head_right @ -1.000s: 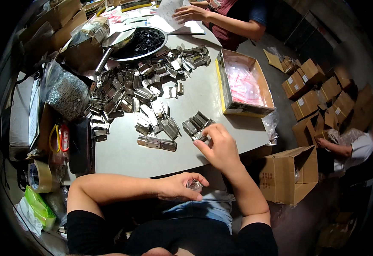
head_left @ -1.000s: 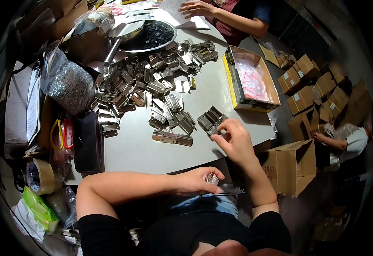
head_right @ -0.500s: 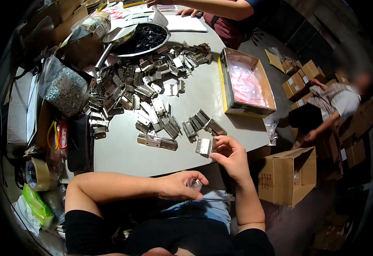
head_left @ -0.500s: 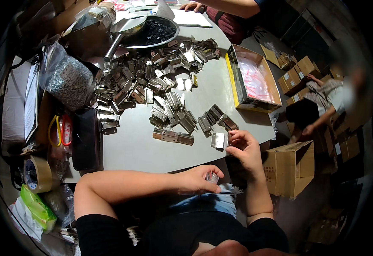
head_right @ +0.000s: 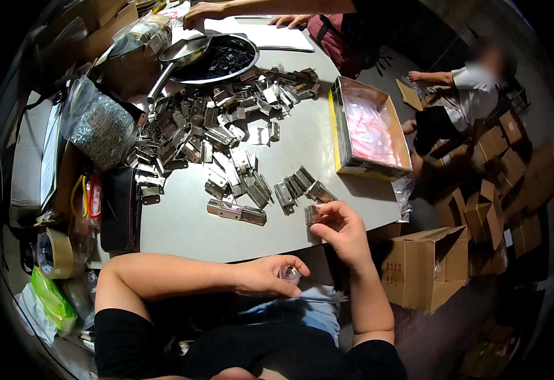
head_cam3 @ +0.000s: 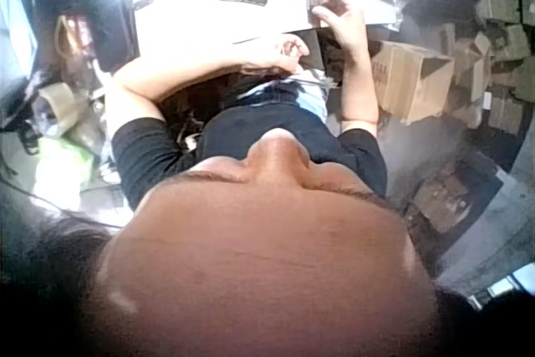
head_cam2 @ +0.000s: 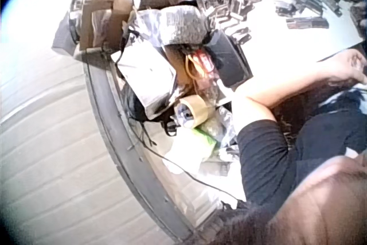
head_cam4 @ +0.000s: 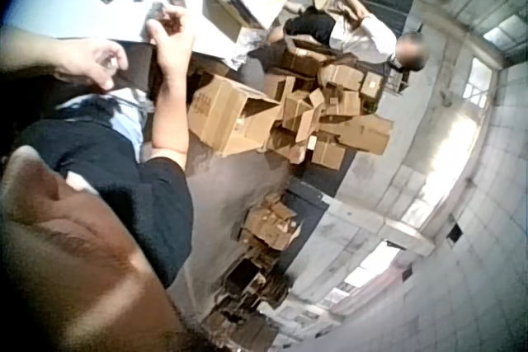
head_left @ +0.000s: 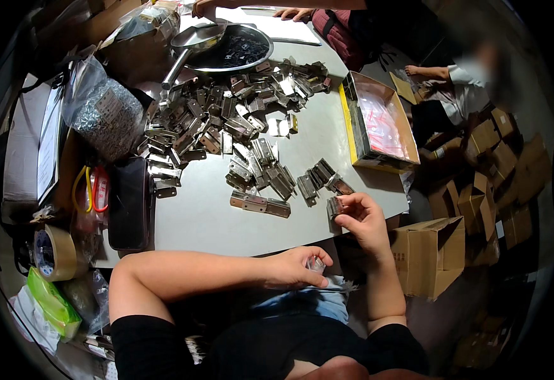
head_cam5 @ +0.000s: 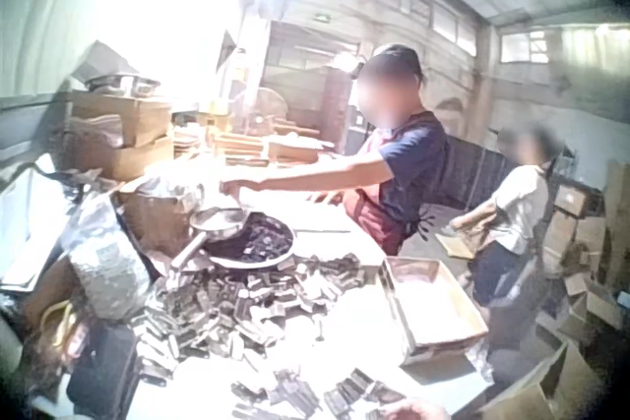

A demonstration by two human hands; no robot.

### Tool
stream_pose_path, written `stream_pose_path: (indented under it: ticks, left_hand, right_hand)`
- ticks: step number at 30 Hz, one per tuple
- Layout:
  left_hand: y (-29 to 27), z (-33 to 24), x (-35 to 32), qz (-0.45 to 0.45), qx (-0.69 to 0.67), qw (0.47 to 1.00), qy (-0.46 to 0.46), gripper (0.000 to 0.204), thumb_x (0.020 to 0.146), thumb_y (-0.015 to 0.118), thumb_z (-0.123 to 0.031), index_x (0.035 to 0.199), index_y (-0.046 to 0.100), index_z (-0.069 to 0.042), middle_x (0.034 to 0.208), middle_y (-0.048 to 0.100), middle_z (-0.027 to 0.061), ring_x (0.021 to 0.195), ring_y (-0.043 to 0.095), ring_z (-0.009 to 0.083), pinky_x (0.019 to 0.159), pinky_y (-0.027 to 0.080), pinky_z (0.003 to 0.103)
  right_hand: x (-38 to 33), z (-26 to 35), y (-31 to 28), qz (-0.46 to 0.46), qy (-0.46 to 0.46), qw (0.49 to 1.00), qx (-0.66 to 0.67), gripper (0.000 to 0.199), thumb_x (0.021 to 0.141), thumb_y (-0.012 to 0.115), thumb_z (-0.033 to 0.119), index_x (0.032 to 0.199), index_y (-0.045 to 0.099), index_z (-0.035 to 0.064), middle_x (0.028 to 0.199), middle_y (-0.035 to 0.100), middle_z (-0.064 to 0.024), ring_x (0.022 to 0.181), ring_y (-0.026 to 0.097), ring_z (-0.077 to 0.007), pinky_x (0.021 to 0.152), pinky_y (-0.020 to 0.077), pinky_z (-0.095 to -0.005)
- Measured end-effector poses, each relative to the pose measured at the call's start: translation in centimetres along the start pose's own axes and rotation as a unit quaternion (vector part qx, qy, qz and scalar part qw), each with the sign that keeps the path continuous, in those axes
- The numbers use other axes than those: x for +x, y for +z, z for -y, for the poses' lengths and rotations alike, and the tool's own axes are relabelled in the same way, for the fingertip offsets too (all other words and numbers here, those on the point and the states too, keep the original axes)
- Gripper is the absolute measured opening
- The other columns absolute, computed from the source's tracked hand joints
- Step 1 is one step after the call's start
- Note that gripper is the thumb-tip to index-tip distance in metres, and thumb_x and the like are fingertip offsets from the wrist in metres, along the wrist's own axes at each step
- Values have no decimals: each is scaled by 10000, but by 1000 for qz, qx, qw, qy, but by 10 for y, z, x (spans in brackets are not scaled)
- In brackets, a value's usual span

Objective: The person picks up small rectangular metal parts from a pile on a table and places them into small plastic bags. The person then places the filled bags into a cardboard box.

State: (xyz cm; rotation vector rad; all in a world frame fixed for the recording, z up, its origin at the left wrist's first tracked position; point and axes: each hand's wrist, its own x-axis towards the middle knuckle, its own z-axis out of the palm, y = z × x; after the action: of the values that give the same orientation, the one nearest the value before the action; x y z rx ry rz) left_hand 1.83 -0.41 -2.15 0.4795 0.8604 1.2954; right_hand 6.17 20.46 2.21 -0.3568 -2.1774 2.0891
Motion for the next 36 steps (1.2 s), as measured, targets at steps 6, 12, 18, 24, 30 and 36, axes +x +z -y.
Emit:
stream_pose_path:
  ticks: [6,12,18,24,30,36]
  left_hand:
    - [2,2,0,-5,-15,1000,0,469,825,769,-131,1198,489,-81,817,543,-23,673,501,54,531,375,188]
    - [1,-1,0,-5,-28,1000,12,472,834,758,-115,1215,482,-72,817,530,-27,683,503,52,541,381,190]
    - [5,-5,-3,5,-49,997,63,432,847,739,-100,1209,505,-59,863,540,-33,721,509,48,578,402,187]
    - [3,10,4,-11,29,991,132,404,854,738,-121,1188,521,-56,896,555,-29,788,526,61,671,438,204]
    - [3,-2,0,-12,51,997,56,447,842,766,-171,1181,499,-52,879,558,-8,791,531,64,665,427,199]
    - [1,0,-1,-5,48,997,55,481,842,769,-182,1206,487,-43,911,594,14,820,553,76,701,441,202]
  right_hand:
    - [-2,0,-17,40,53,982,176,287,858,675,19,1119,556,29,1040,641,-109,848,620,-118,750,530,-247]
    - [-12,7,-19,135,129,924,333,185,958,543,84,1129,540,13,1094,648,-229,736,679,-162,688,583,-243]
    - [-39,35,16,226,-113,934,-254,199,845,600,10,1034,661,1,929,642,-86,792,605,-193,737,495,-290]
    - [-44,47,32,215,-33,949,-226,159,799,671,52,952,657,14,770,631,-108,724,621,-252,694,502,-318]
    - [-10,31,8,70,-212,872,-436,337,766,719,56,1090,629,52,1141,561,-126,896,620,-275,766,525,-356]
    - [3,36,-8,101,-123,917,-366,383,747,680,-3,1121,618,57,1122,576,-138,919,618,-295,763,527,-341]
